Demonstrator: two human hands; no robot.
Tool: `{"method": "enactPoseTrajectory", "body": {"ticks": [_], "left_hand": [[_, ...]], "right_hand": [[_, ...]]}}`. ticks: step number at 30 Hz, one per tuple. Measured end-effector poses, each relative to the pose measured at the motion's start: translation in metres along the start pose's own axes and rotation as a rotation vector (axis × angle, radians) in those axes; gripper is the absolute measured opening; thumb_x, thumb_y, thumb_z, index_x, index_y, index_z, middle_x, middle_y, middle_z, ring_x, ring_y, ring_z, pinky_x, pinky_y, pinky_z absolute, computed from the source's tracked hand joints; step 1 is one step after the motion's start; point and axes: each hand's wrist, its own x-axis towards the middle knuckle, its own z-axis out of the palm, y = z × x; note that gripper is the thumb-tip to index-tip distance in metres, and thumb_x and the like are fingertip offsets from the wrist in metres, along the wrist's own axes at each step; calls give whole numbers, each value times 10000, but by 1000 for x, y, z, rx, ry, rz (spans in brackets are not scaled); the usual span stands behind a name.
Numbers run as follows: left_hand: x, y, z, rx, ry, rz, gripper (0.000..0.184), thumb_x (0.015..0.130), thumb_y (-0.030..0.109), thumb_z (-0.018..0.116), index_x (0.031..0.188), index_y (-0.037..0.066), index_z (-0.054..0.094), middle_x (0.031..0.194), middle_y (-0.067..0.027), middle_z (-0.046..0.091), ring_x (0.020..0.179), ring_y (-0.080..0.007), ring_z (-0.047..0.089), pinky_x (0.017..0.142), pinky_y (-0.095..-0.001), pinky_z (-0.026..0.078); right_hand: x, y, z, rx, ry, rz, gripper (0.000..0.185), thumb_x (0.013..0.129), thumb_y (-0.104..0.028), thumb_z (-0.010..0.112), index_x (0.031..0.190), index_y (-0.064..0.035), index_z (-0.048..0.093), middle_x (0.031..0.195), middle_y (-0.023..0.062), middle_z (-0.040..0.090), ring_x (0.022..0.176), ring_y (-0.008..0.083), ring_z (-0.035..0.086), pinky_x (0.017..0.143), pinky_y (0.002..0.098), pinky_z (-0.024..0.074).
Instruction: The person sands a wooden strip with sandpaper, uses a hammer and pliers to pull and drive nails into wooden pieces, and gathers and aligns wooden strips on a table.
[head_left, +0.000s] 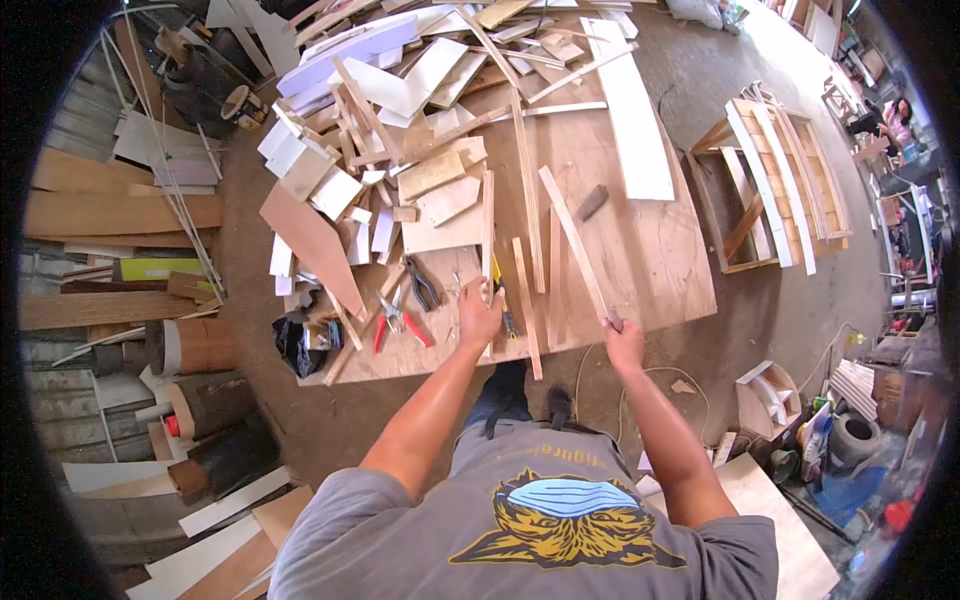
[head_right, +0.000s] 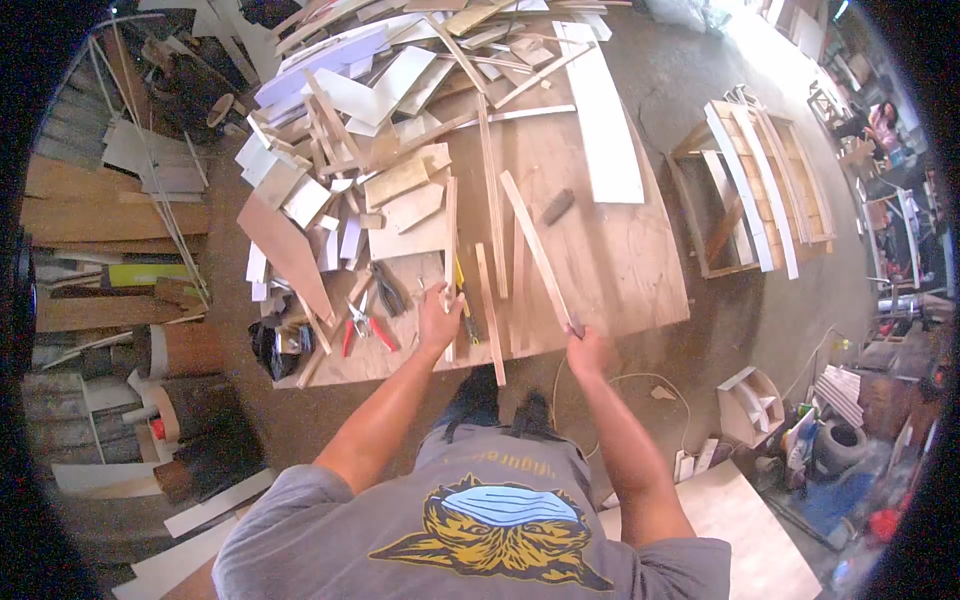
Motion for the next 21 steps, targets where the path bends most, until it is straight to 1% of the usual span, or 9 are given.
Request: {"method": "enactPoseTrajectory", "body": {"ticks": [2, 5, 8, 11, 12, 15, 17, 20, 21], "left_hand": [[33, -6, 6, -7, -44, -84, 557, 893, 251, 758, 1306, -43, 526, 1262, -304, 571, 1192, -481, 539, 1058, -510, 435], [68, 0, 12, 16, -84, -213, 557, 897, 267, 754, 1304, -37, 526, 1221, -287, 597, 1155, -455, 572, 1006, -512, 462], [87, -1, 15, 43, -193, -260, 525, 898, 274, 765, 1272, -28, 553, 1018, -236, 685, 950, -378, 673, 863, -463, 532], [91, -14, 18, -58, -205, -204, 479, 899, 268, 764, 1242, -12, 582, 929, -207, 699, 864, -357, 697, 797, -443, 549], [93, -10, 15, -110, -233, -233, 436, 918, 217, 745, 1255, -11, 591, 950, -217, 696, 869, -340, 708, 786, -424, 553], [97, -25, 19, -170, -223, -75, 415, 962, 150, 691, 1321, -16, 568, 949, -182, 699, 840, -275, 720, 753, -372, 566], [94, -22, 17, -440, -300, -175, 430, 1002, 165, 642, 1380, -10, 536, 883, -128, 688, 793, -226, 713, 725, -356, 563], [97, 2, 0, -675, -436, -257, 421, 1050, 181, 576, 1426, 3, 513, 873, -72, 671, 777, -166, 705, 725, -315, 566], [96, 9, -5, -725, -489, -275, 413, 1064, 186, 555, 1435, 8, 510, 884, -57, 666, 781, -147, 704, 732, -299, 568]], "right_hand": [[21, -23, 18, 1, -36, 79, 398, 917, -364, 744, 826, 23, 721, 712, 207, 678, 685, 322, 671, 681, 469, 490], [45, -47, 45, 106, -18, 66, 398, 914, -362, 748, 859, 32, 727, 725, 210, 683, 700, 324, 682, 690, 469, 499], [67, -61, 62, 25, -131, 228, 453, 913, -406, 721, 1031, 31, 728, 998, 285, 721, 1007, 436, 697, 880, 512, 521], [83, -64, 75, 32, -127, 239, 433, 922, -386, 713, 1050, 28, 727, 1053, 294, 712, 1041, 437, 689, 905, 497, 525], [86, -70, 74, 83, -106, 239, 425, 929, -382, 704, 1041, 27, 726, 1044, 288, 713, 1029, 438, 689, 898, 498, 523], [89, -88, 67, 183, -28, 227, 410, 951, -374, 678, 1038, 25, 720, 1011, 267, 717, 988, 440, 687, 875, 501, 514], [93, -99, 63, 173, 47, 207, 411, 966, -370, 659, 1069, 24, 713, 983, 250, 718, 953, 439, 684, 859, 506, 506], [102, -108, 64, 273, -32, 132, 410, 983, -357, 650, 1112, 29, 692, 960, 200, 732, 913, 353, 705, 814, 469, 510], [100, -118, 59, 354, -69, 70, 364, 983, -327, 667, 1108, 13, 701, 938, 131, 713, 886, 259, 670, 797, 406, 506]]}}
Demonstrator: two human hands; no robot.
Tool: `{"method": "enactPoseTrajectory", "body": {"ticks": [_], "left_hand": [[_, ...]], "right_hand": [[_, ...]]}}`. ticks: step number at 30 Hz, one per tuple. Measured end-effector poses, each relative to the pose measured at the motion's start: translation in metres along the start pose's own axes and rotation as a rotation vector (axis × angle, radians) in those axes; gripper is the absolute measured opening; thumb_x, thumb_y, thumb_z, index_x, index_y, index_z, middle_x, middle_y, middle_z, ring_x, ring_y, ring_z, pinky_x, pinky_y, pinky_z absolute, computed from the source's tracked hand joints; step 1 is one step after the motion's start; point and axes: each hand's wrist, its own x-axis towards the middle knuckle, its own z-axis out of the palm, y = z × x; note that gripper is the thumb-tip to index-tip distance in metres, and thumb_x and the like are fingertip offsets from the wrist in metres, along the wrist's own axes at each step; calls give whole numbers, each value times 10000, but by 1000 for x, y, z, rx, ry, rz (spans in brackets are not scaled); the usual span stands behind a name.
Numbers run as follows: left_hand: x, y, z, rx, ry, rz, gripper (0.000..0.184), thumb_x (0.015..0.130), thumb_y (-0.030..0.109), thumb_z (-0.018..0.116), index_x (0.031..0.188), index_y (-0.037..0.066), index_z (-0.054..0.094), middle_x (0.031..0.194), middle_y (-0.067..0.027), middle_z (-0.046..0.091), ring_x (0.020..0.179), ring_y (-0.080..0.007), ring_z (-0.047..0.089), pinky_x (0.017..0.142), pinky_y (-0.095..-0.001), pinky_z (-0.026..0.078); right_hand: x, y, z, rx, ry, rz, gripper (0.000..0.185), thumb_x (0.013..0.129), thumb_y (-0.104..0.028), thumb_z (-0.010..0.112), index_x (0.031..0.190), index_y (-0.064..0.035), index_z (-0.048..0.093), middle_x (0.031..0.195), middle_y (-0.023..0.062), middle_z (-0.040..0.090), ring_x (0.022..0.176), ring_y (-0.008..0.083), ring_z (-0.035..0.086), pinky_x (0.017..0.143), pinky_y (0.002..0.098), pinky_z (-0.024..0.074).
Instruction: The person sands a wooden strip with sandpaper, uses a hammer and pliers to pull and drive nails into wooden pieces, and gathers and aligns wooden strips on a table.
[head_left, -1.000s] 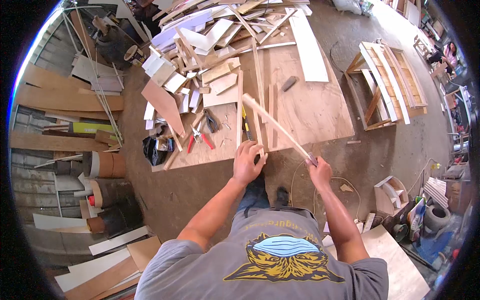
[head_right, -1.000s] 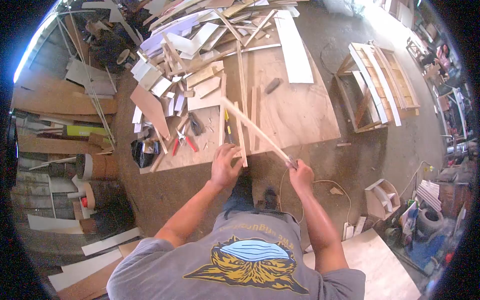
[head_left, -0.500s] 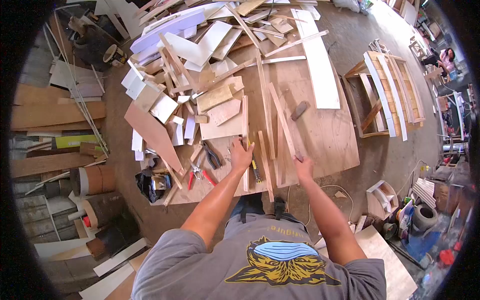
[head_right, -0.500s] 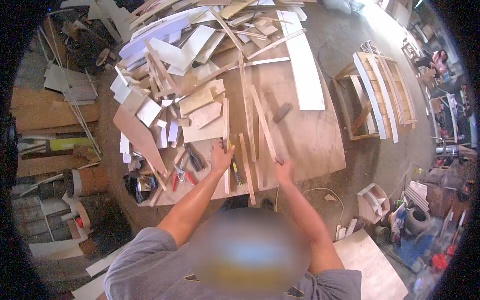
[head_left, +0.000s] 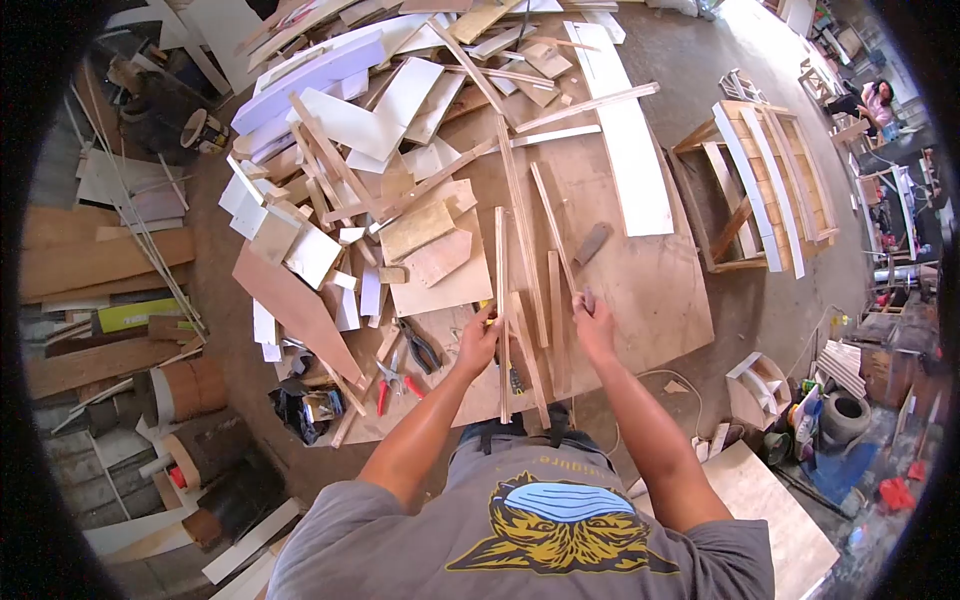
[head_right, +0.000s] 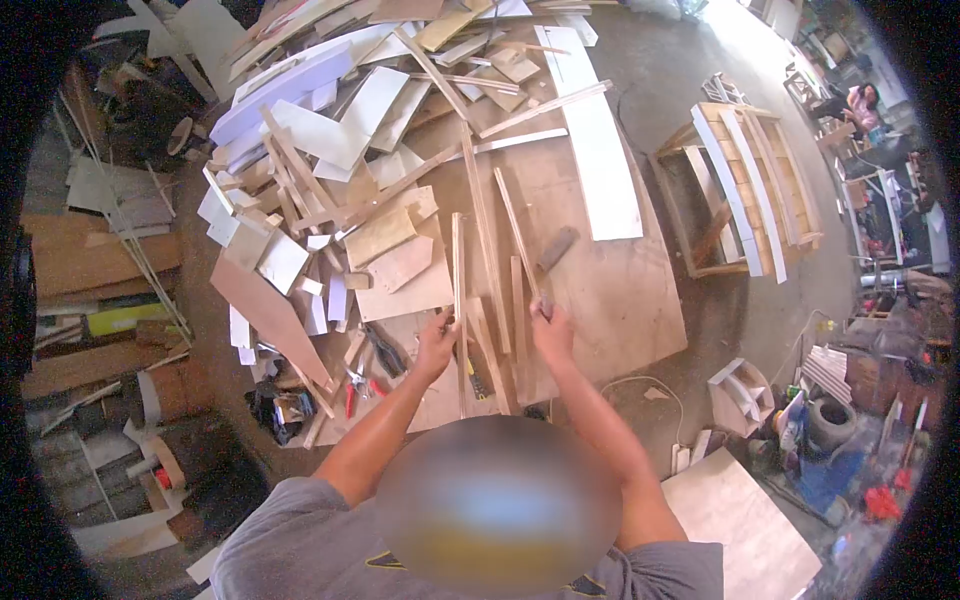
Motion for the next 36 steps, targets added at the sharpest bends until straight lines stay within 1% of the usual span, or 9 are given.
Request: {"method": "enactPoseTrajectory", "body": {"ticks": [2, 8, 10, 15, 19, 22, 26, 27, 36], "left_hand": [[-8, 14, -2, -47, -113, -54, 417, 1076, 209, 533, 1444, 15, 504, 919, -56, 662, 791, -147, 699, 758, -306, 570], [-56, 33, 29, -168, -295, -125, 453, 1102, 305, 468, 1474, 47, 473, 954, -48, 654, 831, -148, 689, 809, -335, 570], [-78, 40, 42, -250, -271, -188, 448, 1100, 315, 470, 1462, 51, 474, 936, -44, 644, 827, -156, 694, 787, -334, 575], [-119, 3, 69, -128, -65, -122, 318, 1100, 344, 474, 1150, 44, 568, 750, -42, 575, 524, -107, 548, 476, -273, 479], [-176, 6, 60, 102, 123, -147, 374, 1086, 359, 511, 996, 10, 607, 585, -10, 514, 468, -106, 509, 458, -281, 424], [-219, -3, 33, 423, 319, -105, 416, 1072, 384, 533, 948, -2, 625, 607, -42, 551, 478, -123, 523, 469, -311, 417], [-269, -47, -29, 485, 418, -132, 407, 1057, 402, 558, 931, 20, 624, 640, -65, 610, 490, -143, 552, 481, -326, 429], [-282, -45, -35, 471, 417, -181, 402, 1057, 401, 558, 938, 22, 621, 644, -67, 615, 491, -144, 557, 481, -327, 434], [-312, -79, -99, 273, 318, -369, 368, 1061, 381, 554, 974, 29, 619, 616, -50, 597, 466, -133, 537, 445, -316, 432]], "right_hand": [[-12, -46, -1, 162, -99, -118, 274, 984, -267, 700, 1099, -19, 720, 894, -7, 674, 833, 71, 601, 763, 278, 498], [-38, -107, -2, 189, -204, -104, 229, 972, -188, 718, 1082, 13, 710, 890, -2, 665, 842, 80, 582, 809, 272, 488], [-46, -87, 8, 320, -125, -198, 226, 956, -181, 710, 989, 43, 717, 822, 60, 715, 764, 142, 639, 735, 332, 512], [-106, -61, -3, 401, -263, -197, 185, 946, -150, 718, 1010, 23, 703, 853, 38, 690, 791, 101, 627, 716, 297, 501], [-147, -29, 6, 446, -334, -279, 174, 965, -177, 703, 1020, -14, 674, 811, -30, 576, 732, 78, 514, 669, 276, 442], [-178, -16, 13, 658, -467, -22, 191, 979, -208, 681, 1014, -21, 670, 795, -43, 537, 729, 74, 460, 661, 268, 414], [-196, 17, 33, 120, -361, -432, 296, 946, -287, 681, 947, -4, 594, 734, 89, 588, 717, 213, 594, 670, 388, 486], [-190, 33, 40, -135, -362, -421, 324, 912, -283, 698, 988, 15, 596, 802, 170, 641, 812, 327, 660, 747, 462, 507], [-176, 24, 91, -362, -14, -544, 396, 909, -268, 693, 1206, -35, 575, 1169, 240, 642, 1064, 454, 640, 895, 545, 517]]}}
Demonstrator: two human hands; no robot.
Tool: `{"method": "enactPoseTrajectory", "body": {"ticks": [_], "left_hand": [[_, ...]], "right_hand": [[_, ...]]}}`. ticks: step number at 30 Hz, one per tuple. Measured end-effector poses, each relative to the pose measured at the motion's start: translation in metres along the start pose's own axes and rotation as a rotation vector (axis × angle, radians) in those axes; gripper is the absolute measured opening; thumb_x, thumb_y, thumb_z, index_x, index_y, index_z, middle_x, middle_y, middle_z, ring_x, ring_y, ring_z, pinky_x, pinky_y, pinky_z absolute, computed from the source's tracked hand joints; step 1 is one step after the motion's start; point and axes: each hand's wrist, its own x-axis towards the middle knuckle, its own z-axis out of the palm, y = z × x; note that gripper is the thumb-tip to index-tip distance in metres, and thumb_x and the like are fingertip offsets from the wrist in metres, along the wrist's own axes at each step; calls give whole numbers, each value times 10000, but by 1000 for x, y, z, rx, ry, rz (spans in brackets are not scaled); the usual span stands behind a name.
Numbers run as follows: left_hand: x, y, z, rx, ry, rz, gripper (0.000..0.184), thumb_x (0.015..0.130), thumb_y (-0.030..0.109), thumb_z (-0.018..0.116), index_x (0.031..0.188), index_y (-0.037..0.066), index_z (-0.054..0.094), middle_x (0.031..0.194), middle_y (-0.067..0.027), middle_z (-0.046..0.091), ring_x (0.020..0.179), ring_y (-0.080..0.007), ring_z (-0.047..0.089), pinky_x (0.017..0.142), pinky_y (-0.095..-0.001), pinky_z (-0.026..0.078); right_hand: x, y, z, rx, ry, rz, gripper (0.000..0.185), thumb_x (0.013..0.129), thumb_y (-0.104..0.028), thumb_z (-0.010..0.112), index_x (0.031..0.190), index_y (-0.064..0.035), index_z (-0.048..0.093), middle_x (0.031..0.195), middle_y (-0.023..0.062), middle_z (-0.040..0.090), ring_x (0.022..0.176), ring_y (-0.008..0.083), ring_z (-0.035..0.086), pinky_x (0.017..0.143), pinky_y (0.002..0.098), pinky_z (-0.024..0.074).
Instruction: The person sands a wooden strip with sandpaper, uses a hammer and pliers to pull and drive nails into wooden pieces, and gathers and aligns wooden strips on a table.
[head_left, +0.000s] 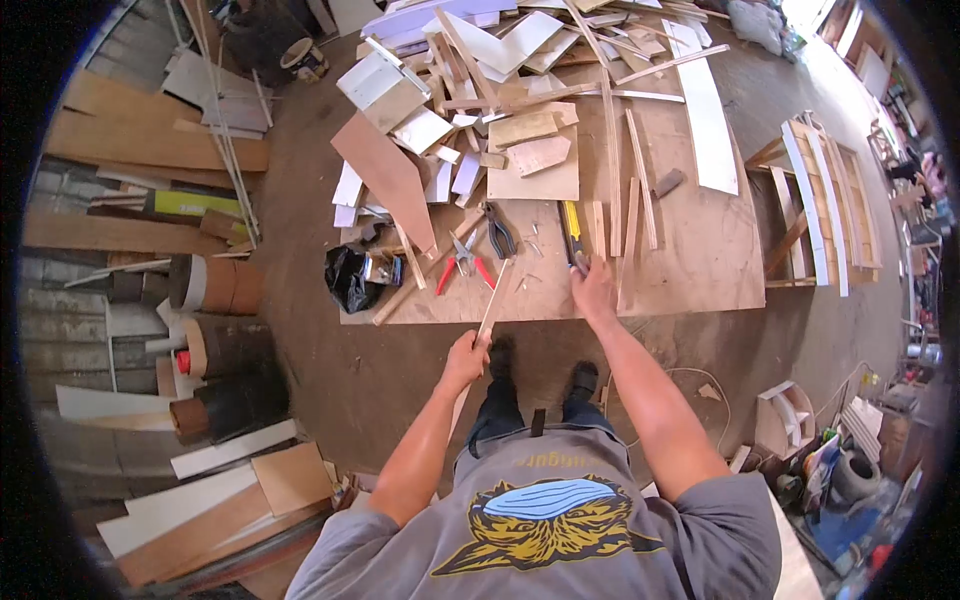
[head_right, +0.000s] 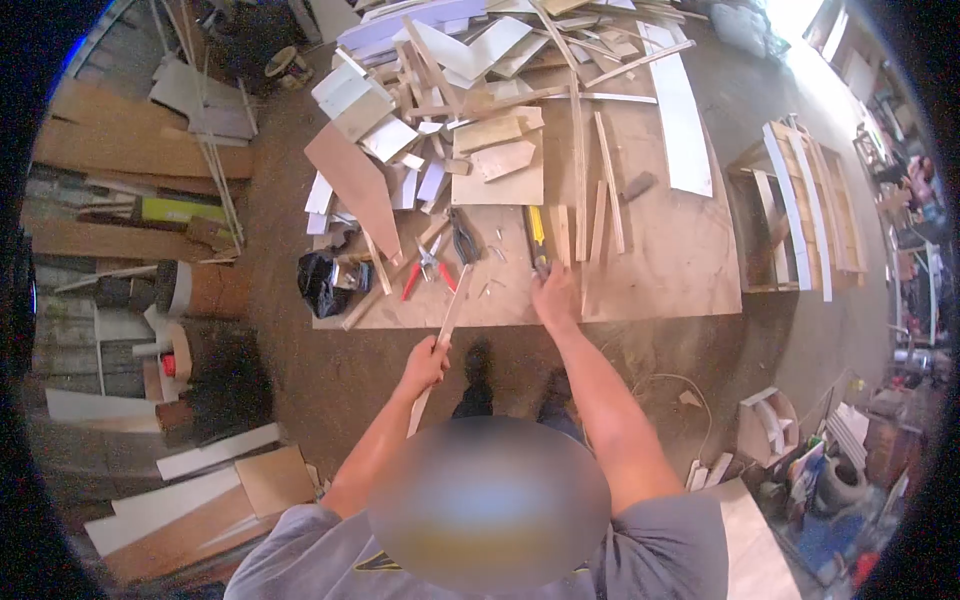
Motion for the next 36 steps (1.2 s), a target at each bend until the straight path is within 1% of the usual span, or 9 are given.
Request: {"method": "enactPoseTrajectory", "body": {"ticks": [4, 5, 11, 14, 18, 25, 28, 31, 36], "left_hand": [[10, -4, -27, 9, -85, -20, 335, 1061, 348, 549, 980, 31, 624, 615, -48, 595, 464, -130, 531, 439, -316, 415], [12, -6, -33, 4, -101, -23, 333, 1060, 345, 550, 979, 30, 626, 615, -49, 594, 467, -131, 533, 446, -319, 417], [27, -18, -61, 109, -169, -7, 317, 1052, 331, 555, 968, 35, 634, 616, -50, 587, 514, -139, 563, 499, -335, 434], [28, -17, -67, 168, -217, 3, 311, 1050, 326, 552, 963, 40, 636, 628, -54, 595, 548, -153, 583, 530, -345, 447], [42, -41, -66, 257, -272, 45, 375, 1049, 419, 537, 1015, 62, 650, 638, -35, 589, 515, -145, 556, 492, -334, 431], [40, -49, -48, 343, -326, 112, 402, 1046, 463, 532, 998, 80, 645, 642, -19, 584, 513, -134, 555, 482, -325, 432], [26, -17, -42, 313, -348, 12, 406, 1041, 407, 540, 942, 19, 609, 698, -177, 625, 693, -332, 666, 667, -454, 497], [56, -40, -19, 414, -257, 245, 396, 1039, 397, 534, 963, 24, 644, 786, -235, 663, 805, -421, 682, 725, -490, 507], [66, -27, -2, 530, -303, 266, 463, 1037, 439, 511, 928, 20, 675, 857, -257, 690, 915, -447, 685, 784, -510, 511]], "right_hand": [[37, -4, 39, -63, 116, -43, 373, 948, -162, 623, 1290, -43, 535, 1244, 273, 608, 1110, 468, 621, 896, 548, 522], [41, -19, 34, -48, -39, 138, 355, 962, -137, 586, 1301, -46, 530, 1254, 292, 611, 1136, 463, 614, 916, 543, 512], [34, -36, 60, 25, 99, -62, 371, 968, -188, 626, 1303, -61, 534, 1236, 250, 631, 1159, 420, 603, 941, 528, 498], [39, -25, 59, -339, 253, 45, 371, 971, -233, 649, 1290, -76, 545, 1212, 204, 628, 1175, 389, 583, 924, 518, 513], [46, -1, 65, -558, 33, 116, 381, 977, -311, 642, 1277, -90, 559, 1251, 135, 619, 1203, 327, 575, 935, 493, 534], [51, -14, 54, -458, 48, 338, 352, 1004, -342, 607, 1186, -42, 589, 1164, 183, 683, 1134, 336, 664, 927, 457, 552], [42, -33, 20, -286, 4, 445, 328, 1017, -328, 580, 1179, -42, 592, 1179, 196, 694, 1118, 379, 674, 932, 486, 534], [19, -27, -12, -160, -5, 447, 311, 1031, -302, 561, 1195, -39, 586, 1156, 182, 714, 1099, 368, 683, 930, 484, 524], [-47, 28, -16, 353, -31, 398, 325, 1037, -304, 566, 1198, -24, 603, 959, 149, 715, 892, 259, 694, 807, 425, 544]]}}
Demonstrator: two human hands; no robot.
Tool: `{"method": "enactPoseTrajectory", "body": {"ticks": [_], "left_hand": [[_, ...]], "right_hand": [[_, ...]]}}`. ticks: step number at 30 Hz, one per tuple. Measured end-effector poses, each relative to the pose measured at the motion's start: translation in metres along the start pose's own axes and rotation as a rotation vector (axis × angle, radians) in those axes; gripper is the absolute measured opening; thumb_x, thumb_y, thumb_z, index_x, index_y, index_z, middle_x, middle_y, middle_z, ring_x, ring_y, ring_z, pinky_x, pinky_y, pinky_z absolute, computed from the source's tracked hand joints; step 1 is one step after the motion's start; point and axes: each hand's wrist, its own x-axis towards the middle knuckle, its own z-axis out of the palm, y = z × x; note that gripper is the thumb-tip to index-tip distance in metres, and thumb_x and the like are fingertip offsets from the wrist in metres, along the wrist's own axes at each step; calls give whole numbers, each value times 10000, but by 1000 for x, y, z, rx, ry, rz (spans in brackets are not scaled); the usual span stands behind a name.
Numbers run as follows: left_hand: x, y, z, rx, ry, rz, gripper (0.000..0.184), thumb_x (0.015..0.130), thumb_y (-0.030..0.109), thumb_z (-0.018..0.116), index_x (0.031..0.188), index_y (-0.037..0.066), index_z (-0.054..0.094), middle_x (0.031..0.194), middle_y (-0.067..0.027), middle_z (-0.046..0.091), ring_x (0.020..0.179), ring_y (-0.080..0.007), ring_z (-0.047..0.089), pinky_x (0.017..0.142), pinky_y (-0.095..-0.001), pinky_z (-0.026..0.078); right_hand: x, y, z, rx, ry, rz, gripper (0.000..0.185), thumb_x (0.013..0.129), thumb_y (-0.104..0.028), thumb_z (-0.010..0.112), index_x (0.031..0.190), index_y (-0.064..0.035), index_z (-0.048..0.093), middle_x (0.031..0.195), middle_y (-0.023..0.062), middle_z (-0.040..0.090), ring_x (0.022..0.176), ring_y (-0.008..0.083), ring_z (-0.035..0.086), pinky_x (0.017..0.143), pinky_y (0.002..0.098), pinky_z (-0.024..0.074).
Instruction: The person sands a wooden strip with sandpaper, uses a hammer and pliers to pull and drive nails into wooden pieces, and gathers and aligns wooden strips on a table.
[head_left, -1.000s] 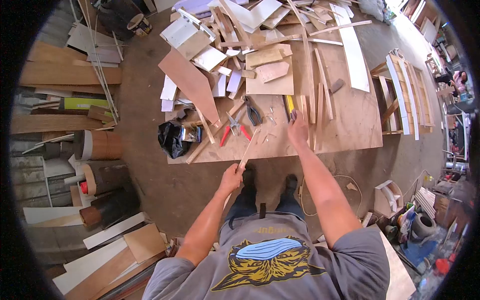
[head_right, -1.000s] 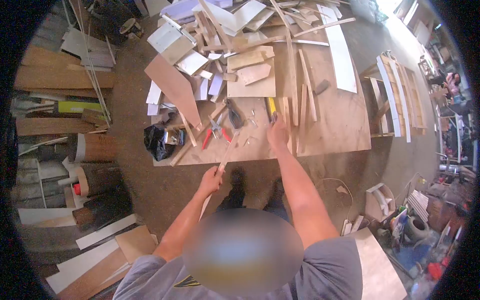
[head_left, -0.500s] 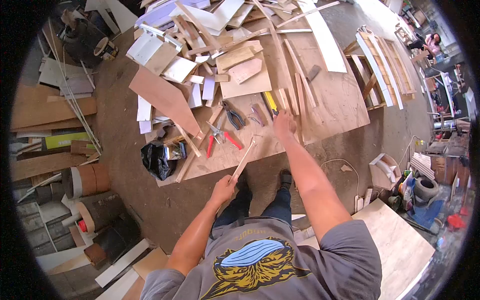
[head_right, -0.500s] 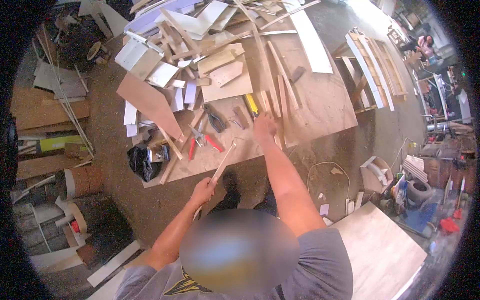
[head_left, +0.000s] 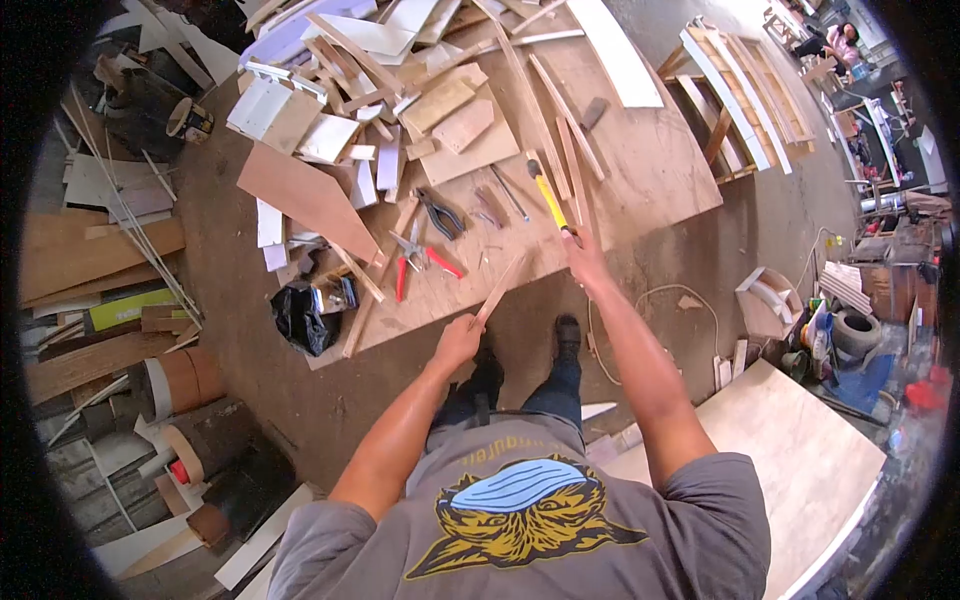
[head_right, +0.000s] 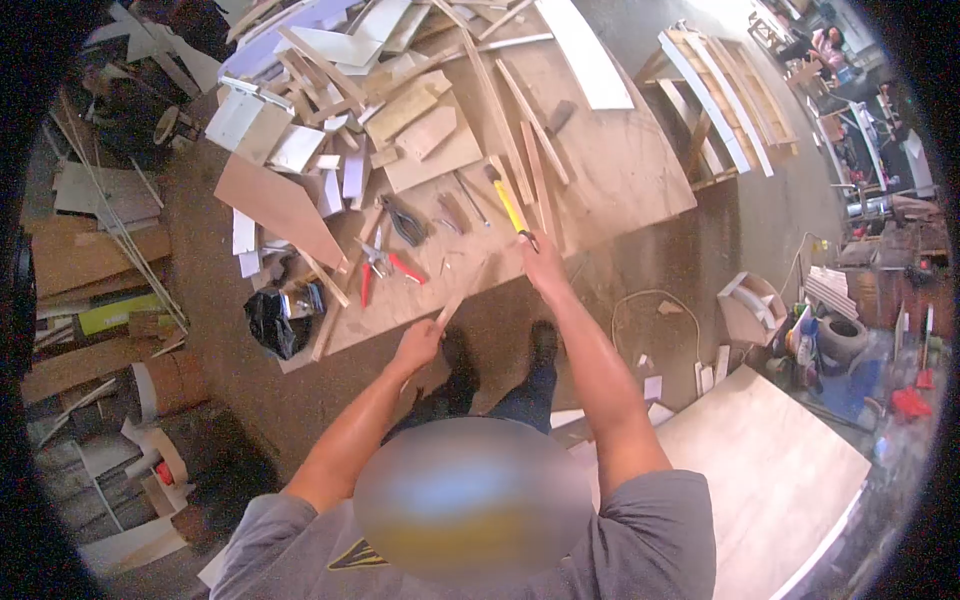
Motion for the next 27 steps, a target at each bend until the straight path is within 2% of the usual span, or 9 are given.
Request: {"method": "enactPoseTrajectory", "body": {"ticks": [2, 4, 5, 8, 9, 11, 14, 20, 27], "left_hand": [[-1, 6, 2, 31, -59, -24, 499, 1039, 463, 499, 913, 13, 676, 846, -254, 690, 892, -436, 693, 770, -505, 517], [-3, 14, 2, 51, -77, 9, 537, 1042, 489, 485, 902, 5, 671, 818, -246, 688, 831, -417, 707, 729, -493, 531], [-7, 21, 1, 34, -91, -53, 490, 1025, 440, 512, 907, -9, 669, 756, -207, 681, 710, -346, 712, 662, -463, 538], [-8, 19, 1, -67, -182, -161, 550, 1047, 503, 486, 898, -2, 643, 641, -135, 624, 514, -247, 649, 500, -401, 508], [-9, 18, 3, -79, -186, -159, 565, 1049, 522, 477, 898, 1, 636, 620, -114, 604, 484, -226, 627, 470, -386, 493], [-11, 15, 7, -103, -191, -155, 596, 1053, 559, 460, 899, 7, 622, 579, -74, 565, 423, -183, 583, 411, -357, 463], [-14, 14, 10, -66, -180, -138, 622, 1051, 578, 445, 901, 1, 619, 577, -81, 577, 441, -200, 599, 420, -367, 472], [-22, 23, 11, 52, -104, -120, 590, 1055, 494, 463, 848, -16, 676, 745, -234, 689, 722, -403, 706, 694, -496, 538], [-19, 15, 13, 121, -59, -38, 617, 1059, 510, 439, 865, -22, 684, 848, -272, 703, 887, -474, 691, 799, -544, 521]], "right_hand": [[-41, -7, -20, 167, -120, 291, 354, 1027, -323, 581, 1215, -26, 622, 981, 191, 711, 911, 260, 680, 830, 416, 532], [-72, 6, -31, 191, -123, 291, 369, 1023, -328, 584, 1241, -32, 617, 968, 204, 711, 896, 302, 690, 819, 437, 528], [-87, 13, -34, 204, -124, 292, 377, 1021, -331, 586, 1253, -35, 614, 962, 211, 711, 889, 323, 695, 813, 448, 526], [-117, 50, -23, 3, 45, -30, 397, 1009, -331, 599, 1251, -17, 597, 945, 243, 708, 886, 406, 703, 792, 494, 515], [-126, 54, -20, -5, 76, -43, 394, 998, -325, 609, 1264, -34, 590, 953, 272, 702, 916, 481, 685, 785, 529, 508], [-142, 61, -18, -52, 72, -4, 386, 992, -312, 618, 1268, -42, 588, 970, 284, 696, 943, 494, 673, 792, 531, 508], [-157, 55, -15, -108, 58, -9, 369, 985, -280, 631, 1271, -52, 581, 976, 304, 679, 970, 508, 655, 798, 547, 506], [-162, 55, -3, -54, 112, -168, 445, 1000, -274, 613, 1397, -89, 538, 1069, 318, 672, 997, 502, 654, 830, 541, 513], [-168, 33, -9, -77, -3, -36, 482, 980, -283, 630, 1432, -150, 527, 1143, 297, 678, 1015, 500, 658, 867, 531, 509]]}}
